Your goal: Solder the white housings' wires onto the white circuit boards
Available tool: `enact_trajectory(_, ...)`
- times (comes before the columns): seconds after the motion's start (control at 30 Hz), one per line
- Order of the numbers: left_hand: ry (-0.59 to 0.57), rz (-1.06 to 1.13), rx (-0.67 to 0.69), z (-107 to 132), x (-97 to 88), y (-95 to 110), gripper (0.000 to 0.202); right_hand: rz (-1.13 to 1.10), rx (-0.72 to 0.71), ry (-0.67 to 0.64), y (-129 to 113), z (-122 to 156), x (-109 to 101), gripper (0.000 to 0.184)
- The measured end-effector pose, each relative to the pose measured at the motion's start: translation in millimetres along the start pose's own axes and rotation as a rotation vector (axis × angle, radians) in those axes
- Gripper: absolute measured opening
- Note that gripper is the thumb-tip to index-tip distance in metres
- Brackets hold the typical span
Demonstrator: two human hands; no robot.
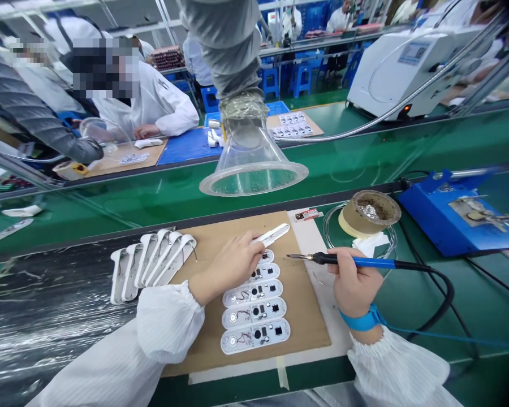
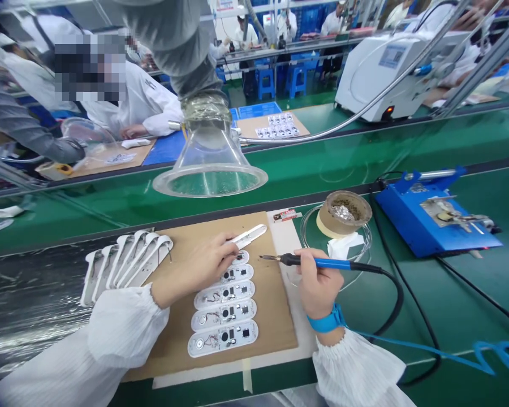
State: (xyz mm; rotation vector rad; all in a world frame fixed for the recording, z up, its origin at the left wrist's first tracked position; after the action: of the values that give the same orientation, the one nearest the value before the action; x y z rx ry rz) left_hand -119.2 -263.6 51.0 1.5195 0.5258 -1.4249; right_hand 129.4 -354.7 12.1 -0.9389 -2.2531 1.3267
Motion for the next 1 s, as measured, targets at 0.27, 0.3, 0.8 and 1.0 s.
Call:
enact_trajectory(0.27,0.155,0.114,-0.267,-31.9,-37.6,-69.3,0.022,0.032,0.089,0.023,7.5,3.7,-6.0,0.033)
enact_trajectory(0.3,0.219,0.11,-0.326,-36.2,-52.1,-88.0,0.024,0.043,0.111,0.024,8.7,4.3,-6.8,0.034)
enact_trajectory(0.8,0.093,-0.157,-0.207,50.5,-71.9,-151.5,0.03,0.015,0.1,0.037,10.0,9.2,-5.3,0.023)
enact_trajectory(1.0,0.043,-0.189,-0.133,34.9,-59.0,-154.1,0.023,-0.126,0.136,0.08,10.5,1.8,-1.2,0.021)
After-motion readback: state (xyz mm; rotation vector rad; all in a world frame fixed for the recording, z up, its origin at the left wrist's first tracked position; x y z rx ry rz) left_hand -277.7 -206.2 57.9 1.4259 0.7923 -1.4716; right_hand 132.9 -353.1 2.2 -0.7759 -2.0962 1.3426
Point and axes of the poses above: each hand's wrist, its own z-axis away from the middle knuckle, its own x-axis out of the palm, y = z × x, the point moved 6 cm from there along -z, towards the middle knuckle, and after that the axes turned 11 degrees about -x, right-handed, at the moved point
